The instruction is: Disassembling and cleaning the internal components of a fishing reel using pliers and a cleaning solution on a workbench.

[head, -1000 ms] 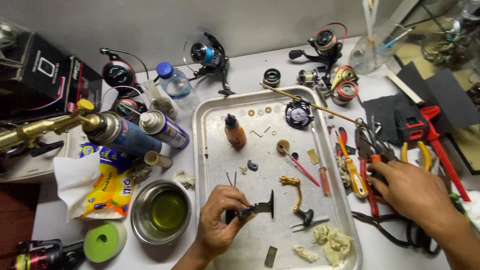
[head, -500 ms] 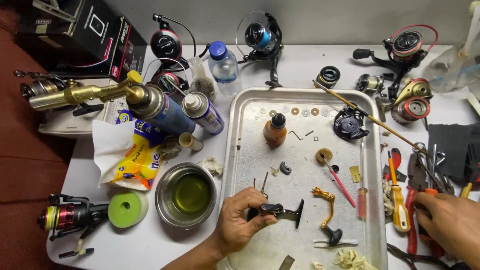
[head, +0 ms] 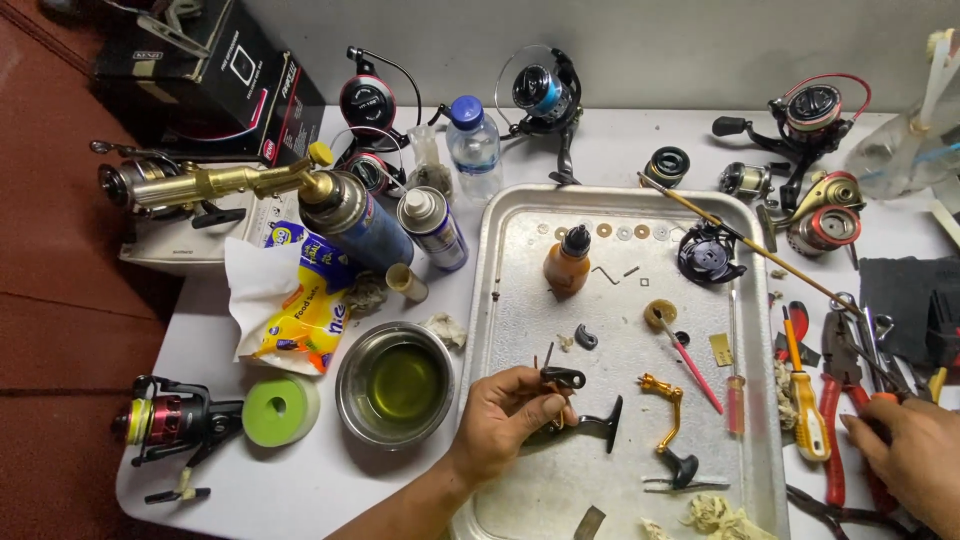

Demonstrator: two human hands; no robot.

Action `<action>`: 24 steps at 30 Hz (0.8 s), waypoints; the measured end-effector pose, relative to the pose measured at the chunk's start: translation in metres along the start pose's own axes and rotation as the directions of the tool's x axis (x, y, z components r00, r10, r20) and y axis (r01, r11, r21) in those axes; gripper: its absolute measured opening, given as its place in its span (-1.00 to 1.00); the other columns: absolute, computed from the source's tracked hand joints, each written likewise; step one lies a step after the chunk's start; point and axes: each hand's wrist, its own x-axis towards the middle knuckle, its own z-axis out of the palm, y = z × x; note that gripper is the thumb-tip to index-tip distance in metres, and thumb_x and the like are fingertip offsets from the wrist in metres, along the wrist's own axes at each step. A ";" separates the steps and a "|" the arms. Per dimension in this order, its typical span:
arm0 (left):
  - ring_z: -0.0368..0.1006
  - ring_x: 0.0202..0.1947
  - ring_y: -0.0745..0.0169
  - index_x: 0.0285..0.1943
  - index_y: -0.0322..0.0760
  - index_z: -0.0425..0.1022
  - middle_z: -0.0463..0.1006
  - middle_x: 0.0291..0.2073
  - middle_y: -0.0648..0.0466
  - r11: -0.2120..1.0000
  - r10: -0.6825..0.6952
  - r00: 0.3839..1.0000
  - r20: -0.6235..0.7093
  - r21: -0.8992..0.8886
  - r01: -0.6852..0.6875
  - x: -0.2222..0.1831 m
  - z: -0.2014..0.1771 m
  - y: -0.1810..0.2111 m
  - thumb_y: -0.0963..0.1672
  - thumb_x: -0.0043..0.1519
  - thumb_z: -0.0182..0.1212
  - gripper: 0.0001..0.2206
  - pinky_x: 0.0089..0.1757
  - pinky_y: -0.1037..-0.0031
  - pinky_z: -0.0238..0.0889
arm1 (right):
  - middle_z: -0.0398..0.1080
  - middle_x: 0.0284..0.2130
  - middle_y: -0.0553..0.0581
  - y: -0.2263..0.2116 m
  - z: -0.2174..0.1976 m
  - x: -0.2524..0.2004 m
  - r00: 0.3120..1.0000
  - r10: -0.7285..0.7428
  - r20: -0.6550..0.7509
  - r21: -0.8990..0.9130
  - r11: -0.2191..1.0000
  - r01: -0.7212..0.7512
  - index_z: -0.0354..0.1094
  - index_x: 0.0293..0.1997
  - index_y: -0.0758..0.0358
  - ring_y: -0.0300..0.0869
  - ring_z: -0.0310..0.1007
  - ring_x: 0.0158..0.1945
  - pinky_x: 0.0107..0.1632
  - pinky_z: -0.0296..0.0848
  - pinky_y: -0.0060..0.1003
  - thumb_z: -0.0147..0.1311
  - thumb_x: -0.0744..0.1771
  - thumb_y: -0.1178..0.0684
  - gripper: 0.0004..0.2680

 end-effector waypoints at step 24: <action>0.49 -0.41 0.31 -0.26 -0.35 0.49 0.60 -0.50 0.02 0.925 0.126 0.992 0.033 0.359 -0.129 -0.001 0.006 0.005 -0.17 0.12 0.17 -0.89 -0.30 0.53 0.38 | 0.37 -0.11 -0.03 -0.031 -0.119 -0.080 0.987 0.133 0.093 0.131 0.981 -0.144 0.38 -0.10 -0.18 -0.13 0.38 0.04 0.05 0.37 -0.16 -0.18 0.25 -0.36 -0.69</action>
